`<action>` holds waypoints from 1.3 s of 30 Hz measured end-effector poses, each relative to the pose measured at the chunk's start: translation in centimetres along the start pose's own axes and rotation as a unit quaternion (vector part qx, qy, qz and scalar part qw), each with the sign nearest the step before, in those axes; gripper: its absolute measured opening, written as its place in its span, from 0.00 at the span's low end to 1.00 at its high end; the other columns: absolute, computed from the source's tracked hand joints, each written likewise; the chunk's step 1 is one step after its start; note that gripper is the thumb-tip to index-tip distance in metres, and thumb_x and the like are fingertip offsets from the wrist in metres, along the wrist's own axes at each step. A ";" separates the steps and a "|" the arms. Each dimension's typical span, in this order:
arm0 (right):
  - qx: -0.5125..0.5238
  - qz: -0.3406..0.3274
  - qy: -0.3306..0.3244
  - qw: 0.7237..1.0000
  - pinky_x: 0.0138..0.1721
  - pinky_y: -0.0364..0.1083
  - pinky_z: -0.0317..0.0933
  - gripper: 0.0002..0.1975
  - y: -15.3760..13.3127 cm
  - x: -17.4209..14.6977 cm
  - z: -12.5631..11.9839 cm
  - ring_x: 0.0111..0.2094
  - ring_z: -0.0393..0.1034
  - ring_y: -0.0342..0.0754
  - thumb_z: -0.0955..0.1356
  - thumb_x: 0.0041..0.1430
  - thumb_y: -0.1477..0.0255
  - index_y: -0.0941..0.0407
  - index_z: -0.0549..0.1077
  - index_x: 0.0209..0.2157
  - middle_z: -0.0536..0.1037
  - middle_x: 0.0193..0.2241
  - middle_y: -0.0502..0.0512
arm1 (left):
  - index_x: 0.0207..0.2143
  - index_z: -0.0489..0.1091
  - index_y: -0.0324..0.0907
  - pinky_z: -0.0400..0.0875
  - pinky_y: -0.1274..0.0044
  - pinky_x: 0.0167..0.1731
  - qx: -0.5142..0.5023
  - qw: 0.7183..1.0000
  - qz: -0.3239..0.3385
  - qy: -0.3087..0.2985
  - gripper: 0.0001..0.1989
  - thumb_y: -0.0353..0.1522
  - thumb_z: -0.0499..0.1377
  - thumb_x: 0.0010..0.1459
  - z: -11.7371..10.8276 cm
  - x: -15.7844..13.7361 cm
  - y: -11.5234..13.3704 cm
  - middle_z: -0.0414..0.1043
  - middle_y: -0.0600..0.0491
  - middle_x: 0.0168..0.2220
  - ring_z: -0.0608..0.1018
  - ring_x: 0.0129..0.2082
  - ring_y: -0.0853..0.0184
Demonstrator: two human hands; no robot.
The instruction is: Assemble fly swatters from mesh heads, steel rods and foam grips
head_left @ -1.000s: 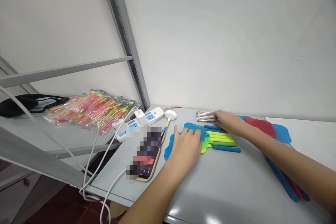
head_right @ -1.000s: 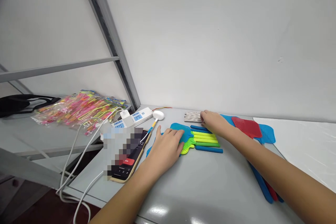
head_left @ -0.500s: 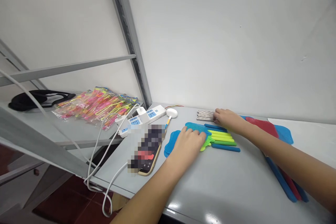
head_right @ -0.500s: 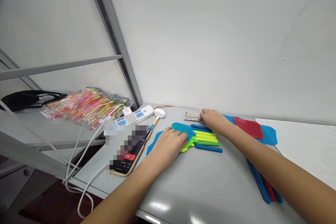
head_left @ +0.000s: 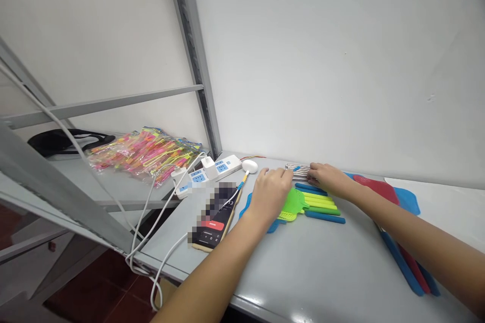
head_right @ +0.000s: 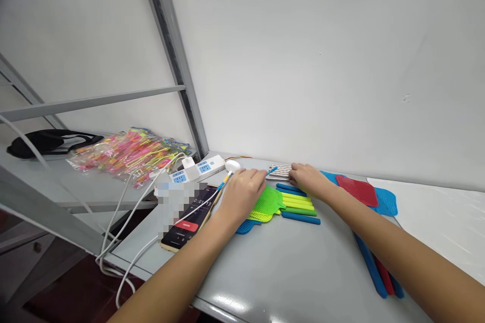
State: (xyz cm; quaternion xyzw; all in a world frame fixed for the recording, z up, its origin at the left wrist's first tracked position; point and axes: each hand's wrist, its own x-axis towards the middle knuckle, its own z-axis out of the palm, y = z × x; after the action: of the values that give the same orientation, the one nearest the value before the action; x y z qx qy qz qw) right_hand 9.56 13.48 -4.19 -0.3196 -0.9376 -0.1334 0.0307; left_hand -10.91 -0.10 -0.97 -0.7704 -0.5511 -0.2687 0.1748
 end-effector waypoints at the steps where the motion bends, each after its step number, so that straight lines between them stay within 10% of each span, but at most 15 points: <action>1: 0.003 0.001 0.001 1.000 0.36 0.46 0.57 0.09 -0.1 0.1 0.0 0.34 0.69 0.50 0.63 0.63 0.71 0.57 0.74 0.35 0.73 0.34 0.58 | 0.40 0.70 0.40 0.67 0.68 0.42 -0.011 1.000 -0.014 0.025 0.09 0.25 0.51 0.63 -0.3 0.7 -0.5 0.75 0.49 0.34 0.76 0.36 0.60; 11: 0.050 0.117 0.053 0.990 0.28 0.46 0.55 0.09 0.9 -2.0 -2.6 0.27 0.68 0.49 0.59 0.64 0.70 0.58 0.66 0.40 0.73 0.31 0.58 | 0.49 0.66 0.43 0.70 0.72 0.43 -0.286 0.913 -0.085 0.280 0.13 0.28 0.46 0.68 -1.9 2.4 0.6 0.72 0.49 0.42 0.74 0.43 0.66; 18: 0.290 0.308 0.255 0.870 0.23 0.45 0.52 0.12 -4.1 -8.9 -7.4 0.20 0.59 0.45 0.64 0.61 0.57 0.50 0.64 0.36 0.67 0.21 0.45 | 0.49 0.66 0.42 0.71 0.72 0.41 -0.432 0.895 -0.036 0.103 0.14 0.36 0.46 0.67 -3.3 -1.0 5.7 0.73 0.48 0.43 0.76 0.41 0.64; 25: 0.617 0.234 0.406 0.632 0.35 0.47 0.59 0.19 -7.8 -11.7 -8.0 0.29 0.61 0.46 0.61 0.65 0.62 0.53 0.61 0.20 0.61 0.22 0.49 | 0.43 0.67 0.43 0.69 0.72 0.34 -0.454 0.890 0.031 0.007 0.26 0.53 0.58 0.52 -3.4 -2.5 8.7 0.71 0.51 0.37 0.74 0.34 0.63; 39: 0.671 0.340 0.368 0.546 0.20 0.44 0.53 0.23 -7.7 -13.9 -7.9 0.19 0.57 0.44 0.58 0.64 0.53 0.53 0.66 0.23 0.58 0.16 0.47 | 0.32 0.71 0.43 0.63 0.78 0.31 -0.361 0.914 0.035 -0.183 0.14 0.43 0.56 0.62 -1.4 -1.7 8.3 0.68 0.55 0.30 0.71 0.32 0.69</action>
State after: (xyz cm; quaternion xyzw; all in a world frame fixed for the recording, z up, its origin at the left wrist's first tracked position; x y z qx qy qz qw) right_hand 15.69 -2.72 -0.38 -0.4237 -0.4816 0.4493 0.6218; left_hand -3.76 -4.89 -0.67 -0.8354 -0.4115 -0.2975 -0.2102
